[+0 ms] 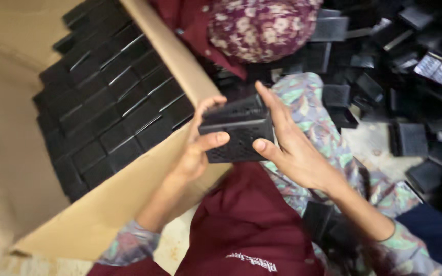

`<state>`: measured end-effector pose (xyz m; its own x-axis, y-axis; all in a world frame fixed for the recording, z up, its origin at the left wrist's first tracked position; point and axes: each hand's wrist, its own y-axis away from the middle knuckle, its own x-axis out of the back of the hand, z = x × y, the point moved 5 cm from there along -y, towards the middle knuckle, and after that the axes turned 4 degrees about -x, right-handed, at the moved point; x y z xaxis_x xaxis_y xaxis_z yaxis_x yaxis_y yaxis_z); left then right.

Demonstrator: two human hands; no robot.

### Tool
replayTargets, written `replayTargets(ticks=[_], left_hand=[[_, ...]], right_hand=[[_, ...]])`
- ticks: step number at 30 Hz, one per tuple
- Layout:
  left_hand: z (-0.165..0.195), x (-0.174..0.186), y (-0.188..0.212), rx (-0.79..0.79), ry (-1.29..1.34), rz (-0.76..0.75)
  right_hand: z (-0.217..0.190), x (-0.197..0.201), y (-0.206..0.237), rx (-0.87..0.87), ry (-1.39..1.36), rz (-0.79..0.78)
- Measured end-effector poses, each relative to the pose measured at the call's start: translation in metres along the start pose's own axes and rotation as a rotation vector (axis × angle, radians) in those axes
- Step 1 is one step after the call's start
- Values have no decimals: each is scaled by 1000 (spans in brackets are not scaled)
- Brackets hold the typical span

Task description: The person sits on the floor among a large pile of black perforated plastic boxes and stacks them by hand into a cardboard carton, picking up several at a time and arranging them in rows inside the box.

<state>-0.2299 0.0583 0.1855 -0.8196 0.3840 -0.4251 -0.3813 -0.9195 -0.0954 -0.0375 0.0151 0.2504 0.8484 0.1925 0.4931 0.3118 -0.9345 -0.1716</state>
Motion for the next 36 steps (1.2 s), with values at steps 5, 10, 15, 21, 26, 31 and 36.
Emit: replayTargets(ticks=[5,10,15,21,26,31,36], left_hand=[[74,43,-3,-86,22,88],[98,105,3,1,71,304],[62,146,6,263,49,544],[18,136,4,502,-21,517],[1,113,6,726,1,329],[-4,117,10,846,-89,235],[-9,124,13,858,-67,213]], right_hand=[[-30,-5,-55,203,-109,-199],[-10,-5,-78,122,-238,-99],[65,18,-44,-303,-428,97],[122,27,36,-523,-389,172],[134,20,56,-464,-463,219],[132,11,56,-472,-376,248],[126,3,58,-467,-303,253]])
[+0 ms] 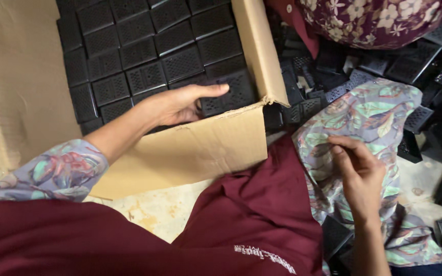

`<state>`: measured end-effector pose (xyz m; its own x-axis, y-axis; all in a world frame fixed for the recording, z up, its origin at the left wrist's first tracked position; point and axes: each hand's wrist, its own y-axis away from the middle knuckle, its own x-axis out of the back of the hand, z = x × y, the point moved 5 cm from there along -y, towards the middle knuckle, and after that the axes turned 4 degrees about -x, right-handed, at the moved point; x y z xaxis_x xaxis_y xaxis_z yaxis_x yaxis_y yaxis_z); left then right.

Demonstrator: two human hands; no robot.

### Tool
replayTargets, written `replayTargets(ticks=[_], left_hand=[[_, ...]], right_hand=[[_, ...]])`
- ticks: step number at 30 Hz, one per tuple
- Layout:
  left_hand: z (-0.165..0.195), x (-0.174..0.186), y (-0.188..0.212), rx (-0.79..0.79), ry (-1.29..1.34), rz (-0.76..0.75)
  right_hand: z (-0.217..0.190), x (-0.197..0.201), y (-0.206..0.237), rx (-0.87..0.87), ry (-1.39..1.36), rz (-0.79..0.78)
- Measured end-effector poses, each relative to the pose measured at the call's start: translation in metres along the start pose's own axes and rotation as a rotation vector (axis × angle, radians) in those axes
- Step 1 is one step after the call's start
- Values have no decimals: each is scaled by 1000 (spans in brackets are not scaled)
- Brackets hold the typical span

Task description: The person sits on the floor among a large pile of black perforated plastic boxes and stacks them by hand into a cardboard carton, picking up several at a time and arranging them in rows inside the box.

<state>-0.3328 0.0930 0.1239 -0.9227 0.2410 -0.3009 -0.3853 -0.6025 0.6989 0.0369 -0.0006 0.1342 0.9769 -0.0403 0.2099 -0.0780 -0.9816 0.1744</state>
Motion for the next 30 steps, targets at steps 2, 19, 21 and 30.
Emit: replayTargets(ticks=[2,19,21,30], left_hand=[[-4,3,1,49,-41,15],[-12,61,-6,234,-136,173],[-5,53,-4,117,33,4],[-1,39,4,174,101,-5]], right_hand=[[0,-6,1,-5,-1,-15],[13,-14,20,-59,-15,-121],[22,-11,25,-122,-14,-104],[32,-5,30,-96,-26,-183]])
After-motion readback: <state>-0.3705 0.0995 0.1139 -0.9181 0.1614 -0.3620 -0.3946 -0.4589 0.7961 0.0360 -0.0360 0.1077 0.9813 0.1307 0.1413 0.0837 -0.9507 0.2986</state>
